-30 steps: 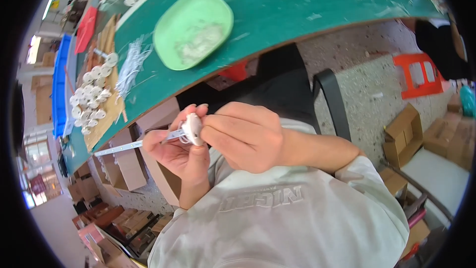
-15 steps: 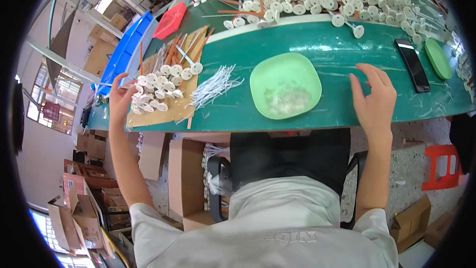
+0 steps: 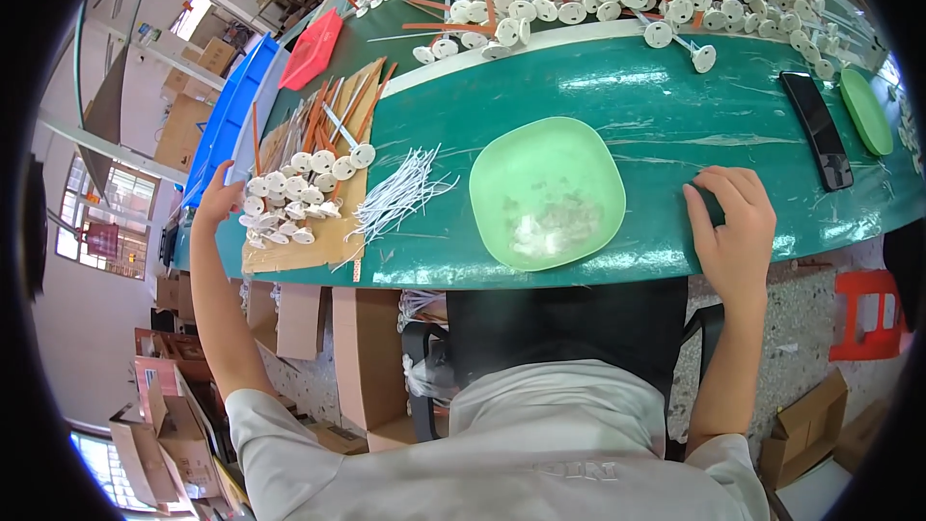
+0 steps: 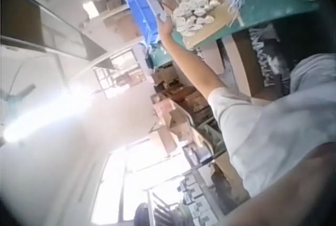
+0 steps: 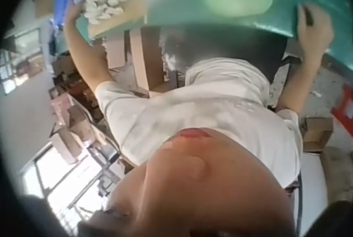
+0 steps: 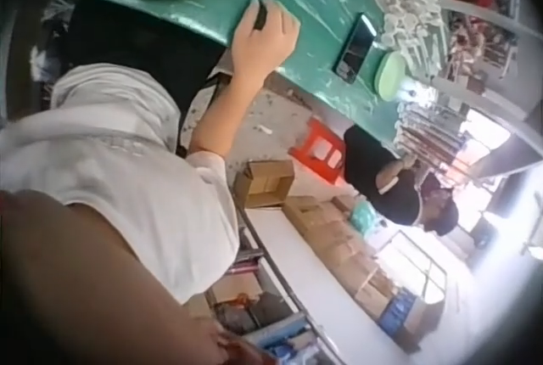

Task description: Assembling LED light strips into plastic bases and securing them with wire ties.

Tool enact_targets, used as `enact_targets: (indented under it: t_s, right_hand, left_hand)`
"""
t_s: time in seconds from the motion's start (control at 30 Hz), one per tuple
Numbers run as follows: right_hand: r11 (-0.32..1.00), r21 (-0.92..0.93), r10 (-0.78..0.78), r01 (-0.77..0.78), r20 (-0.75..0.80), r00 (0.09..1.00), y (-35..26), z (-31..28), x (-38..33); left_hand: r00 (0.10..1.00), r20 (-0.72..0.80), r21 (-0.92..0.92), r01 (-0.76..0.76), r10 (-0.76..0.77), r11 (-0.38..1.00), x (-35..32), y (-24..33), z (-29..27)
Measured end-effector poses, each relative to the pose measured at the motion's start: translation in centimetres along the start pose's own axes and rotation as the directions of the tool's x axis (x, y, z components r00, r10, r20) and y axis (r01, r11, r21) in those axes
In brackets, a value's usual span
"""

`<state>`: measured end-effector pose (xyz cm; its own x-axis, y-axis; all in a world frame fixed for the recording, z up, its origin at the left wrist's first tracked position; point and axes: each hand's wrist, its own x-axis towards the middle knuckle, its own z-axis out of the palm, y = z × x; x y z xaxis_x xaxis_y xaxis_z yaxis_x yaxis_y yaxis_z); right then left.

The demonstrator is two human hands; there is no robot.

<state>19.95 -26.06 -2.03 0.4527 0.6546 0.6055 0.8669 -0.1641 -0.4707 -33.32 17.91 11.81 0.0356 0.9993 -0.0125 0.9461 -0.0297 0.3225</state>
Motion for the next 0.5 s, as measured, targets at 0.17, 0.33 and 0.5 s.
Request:
enact_targets:
  t_s: [0.17, 0.33, 0.5]
  right_hand:
    - [1.000, -0.003, 0.019, -0.020, -0.026, 0.999, -0.3, 0.2, 0.3]
    - [0.998, -0.021, 0.062, -0.064, -0.108, 0.992, -0.6, 0.2, 0.3]
    - [0.997, -0.005, 0.074, -0.075, -0.098, 0.992, -0.6, 0.2, 0.4]
  left_hand:
    - [0.844, -0.326, 0.656, -0.122, 0.425, 0.745, 0.9, 3.9, 0.4]
    - [0.667, -0.305, 0.504, -0.493, 0.680, 0.710, -2.3, 16.1, 5.6]
    - [0.612, -0.135, 0.414, -0.680, 0.779, 0.606, -2.8, 25.3, 13.1]
